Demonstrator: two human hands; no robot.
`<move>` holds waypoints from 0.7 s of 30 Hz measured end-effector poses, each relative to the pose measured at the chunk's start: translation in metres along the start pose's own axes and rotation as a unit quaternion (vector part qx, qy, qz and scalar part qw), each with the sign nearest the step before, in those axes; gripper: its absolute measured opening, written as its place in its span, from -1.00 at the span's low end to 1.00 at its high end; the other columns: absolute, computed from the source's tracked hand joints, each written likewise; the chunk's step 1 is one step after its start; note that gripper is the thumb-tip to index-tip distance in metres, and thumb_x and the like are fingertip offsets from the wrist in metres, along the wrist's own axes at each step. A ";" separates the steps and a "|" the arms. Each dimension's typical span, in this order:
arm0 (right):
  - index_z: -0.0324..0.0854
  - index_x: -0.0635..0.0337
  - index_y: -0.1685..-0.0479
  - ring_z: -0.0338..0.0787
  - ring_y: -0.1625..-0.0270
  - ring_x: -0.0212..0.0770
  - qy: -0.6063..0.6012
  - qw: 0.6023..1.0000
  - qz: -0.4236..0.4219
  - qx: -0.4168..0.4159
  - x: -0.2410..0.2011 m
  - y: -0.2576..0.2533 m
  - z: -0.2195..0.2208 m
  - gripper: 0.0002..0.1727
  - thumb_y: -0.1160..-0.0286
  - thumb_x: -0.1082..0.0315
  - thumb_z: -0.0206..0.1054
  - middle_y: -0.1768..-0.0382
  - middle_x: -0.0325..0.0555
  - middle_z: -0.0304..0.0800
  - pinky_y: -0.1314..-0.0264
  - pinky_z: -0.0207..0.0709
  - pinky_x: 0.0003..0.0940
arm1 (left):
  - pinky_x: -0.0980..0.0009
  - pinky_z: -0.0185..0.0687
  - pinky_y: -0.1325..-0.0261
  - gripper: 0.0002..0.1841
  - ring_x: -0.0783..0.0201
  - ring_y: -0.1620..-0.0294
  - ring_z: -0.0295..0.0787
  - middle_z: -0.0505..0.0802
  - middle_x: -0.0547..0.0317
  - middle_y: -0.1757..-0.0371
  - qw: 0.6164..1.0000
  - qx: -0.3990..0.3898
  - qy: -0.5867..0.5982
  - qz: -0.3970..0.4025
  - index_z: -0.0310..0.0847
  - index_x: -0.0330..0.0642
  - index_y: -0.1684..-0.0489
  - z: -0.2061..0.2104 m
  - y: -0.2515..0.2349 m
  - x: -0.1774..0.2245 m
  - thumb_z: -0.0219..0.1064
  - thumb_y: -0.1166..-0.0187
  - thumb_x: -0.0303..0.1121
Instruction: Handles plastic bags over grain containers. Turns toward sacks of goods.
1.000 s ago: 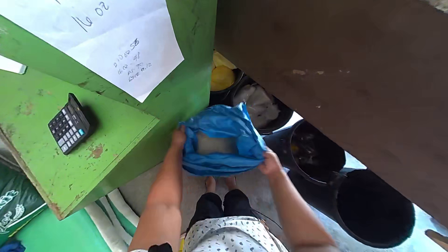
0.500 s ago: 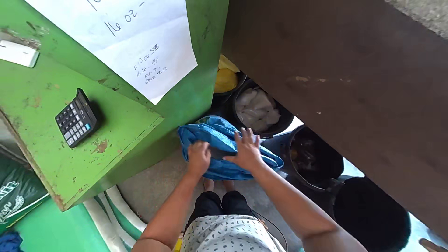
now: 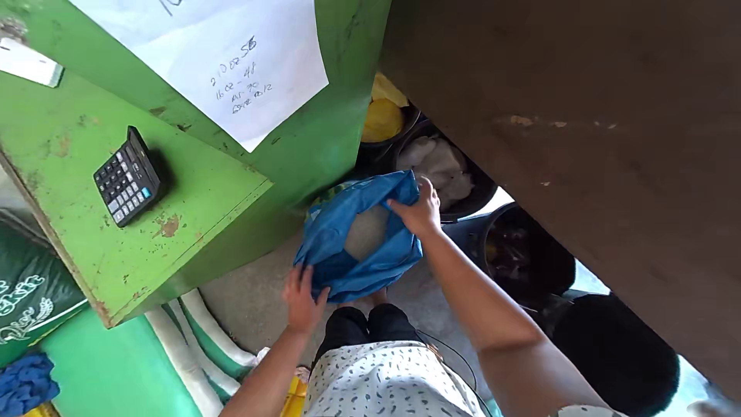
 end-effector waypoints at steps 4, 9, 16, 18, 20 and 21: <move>-0.37 0.07 -0.95 0.22 -0.76 0.38 0.003 0.986 0.155 -0.068 0.058 0.045 0.029 0.63 0.24 0.00 0.86 -0.77 0.40 0.09 -0.66 0.23 0.41 | -0.27 0.34 -0.64 0.30 -0.43 -0.76 0.17 0.13 -0.57 -0.79 0.839 -0.007 0.237 -0.490 -0.35 -0.34 -0.90 0.039 0.006 -0.013 0.72 -0.31 -0.06; -0.36 0.23 -0.90 0.66 -0.48 0.25 0.013 0.944 0.270 -0.188 0.085 0.077 0.082 0.23 -0.32 0.20 0.54 -0.48 0.39 0.56 -0.51 0.52 0.20 | -0.34 0.67 -0.27 0.02 -0.35 -0.48 0.59 0.53 -0.41 -0.59 0.637 -0.001 0.472 -0.610 -0.18 -0.08 -0.87 0.109 0.017 -0.018 0.56 -0.52 -0.10; 0.61 0.35 -0.38 0.60 -0.53 0.26 0.022 0.920 0.141 -0.364 0.068 0.100 0.123 -0.47 -0.65 0.10 0.24 -0.41 0.34 0.65 -0.54 0.41 0.35 | -0.07 0.70 -0.26 -0.36 -0.04 -0.32 0.72 0.72 -0.15 -0.40 0.635 -0.090 0.517 -0.567 0.38 -0.14 -0.60 0.115 0.044 -0.026 0.07 -0.77 0.18; 0.54 0.38 -0.43 0.64 -0.48 0.18 -0.113 0.918 0.165 -0.341 0.074 0.108 0.128 -0.45 -0.57 0.18 0.31 -0.38 0.31 0.67 -0.52 0.47 0.26 | -0.07 0.72 -0.10 -0.39 -0.07 -0.20 0.73 0.72 -0.18 -0.33 0.618 -0.142 0.500 -0.590 0.40 -0.15 -0.54 0.111 0.051 -0.021 0.03 -0.79 0.17; 0.37 0.31 -0.59 0.66 -0.40 0.02 -0.381 0.831 0.223 -0.338 0.080 0.116 0.117 -0.42 -0.81 0.07 0.00 -0.38 0.21 0.64 -0.45 0.53 0.05 | 0.14 0.74 0.15 -0.62 0.08 0.12 0.73 0.72 -0.07 -0.02 0.614 -0.147 0.497 -0.596 0.42 -0.19 -0.28 0.107 0.051 -0.016 -0.05 -0.86 -0.08; 0.34 0.25 -0.63 0.70 -0.31 -0.04 -0.474 0.778 0.244 -0.332 0.087 0.115 0.112 -0.20 -0.83 -0.23 -0.36 -0.34 0.16 0.67 -0.35 0.58 -0.02 | 0.26 0.70 0.32 -0.70 0.16 0.31 0.70 0.71 0.00 0.18 0.625 -0.151 0.483 -0.594 0.44 -0.19 -0.10 0.103 0.049 -0.015 -0.08 -0.86 -0.17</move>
Point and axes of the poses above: each hand's wrist, its own y-axis away from the middle knuckle, its own z-axis out of the palm, x = y × z, the point moved 5 cm from there along -y, towards the middle knuckle
